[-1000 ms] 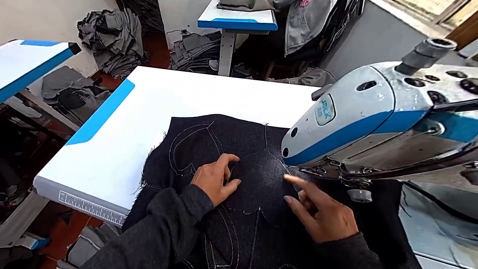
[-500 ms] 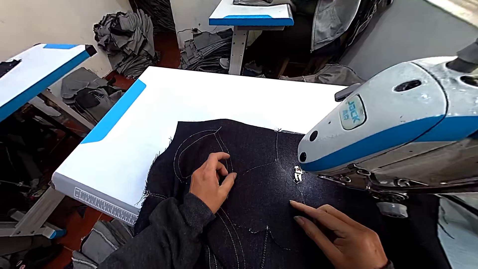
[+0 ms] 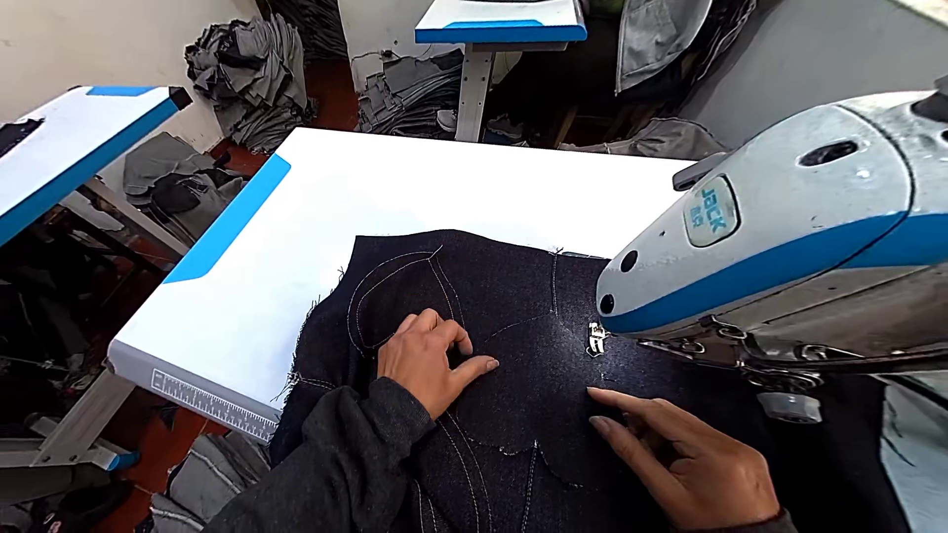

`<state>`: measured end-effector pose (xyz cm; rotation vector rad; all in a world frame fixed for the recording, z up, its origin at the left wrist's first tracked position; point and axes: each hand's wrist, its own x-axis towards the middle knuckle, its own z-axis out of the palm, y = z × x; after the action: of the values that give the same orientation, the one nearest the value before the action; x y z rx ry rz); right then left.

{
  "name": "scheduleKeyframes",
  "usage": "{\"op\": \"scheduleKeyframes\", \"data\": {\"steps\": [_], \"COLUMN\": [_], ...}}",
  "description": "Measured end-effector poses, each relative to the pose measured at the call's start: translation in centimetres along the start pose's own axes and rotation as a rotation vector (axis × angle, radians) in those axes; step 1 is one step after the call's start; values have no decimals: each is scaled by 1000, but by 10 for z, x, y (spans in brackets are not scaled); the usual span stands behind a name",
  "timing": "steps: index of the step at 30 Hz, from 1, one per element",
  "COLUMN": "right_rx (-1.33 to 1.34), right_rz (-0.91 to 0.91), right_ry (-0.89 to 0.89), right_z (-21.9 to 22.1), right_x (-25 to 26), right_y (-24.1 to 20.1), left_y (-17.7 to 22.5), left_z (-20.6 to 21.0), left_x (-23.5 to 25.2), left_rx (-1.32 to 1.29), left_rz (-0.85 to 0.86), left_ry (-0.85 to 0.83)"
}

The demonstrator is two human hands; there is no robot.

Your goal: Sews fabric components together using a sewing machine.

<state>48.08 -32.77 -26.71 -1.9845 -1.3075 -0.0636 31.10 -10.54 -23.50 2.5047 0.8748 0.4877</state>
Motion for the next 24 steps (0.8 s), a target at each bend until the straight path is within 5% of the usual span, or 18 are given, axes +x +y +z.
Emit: {"op": "scheduleKeyframes", "data": {"steps": [24], "right_rx": [-25], "right_rz": [1], "right_ry": [75], "right_z": [6], "right_x": [1], "right_y": [3], "left_y": [1], "left_z": [-2], "left_x": [2], "left_rx": [-6], "left_rz": [-22], "left_ry": [-11]}}
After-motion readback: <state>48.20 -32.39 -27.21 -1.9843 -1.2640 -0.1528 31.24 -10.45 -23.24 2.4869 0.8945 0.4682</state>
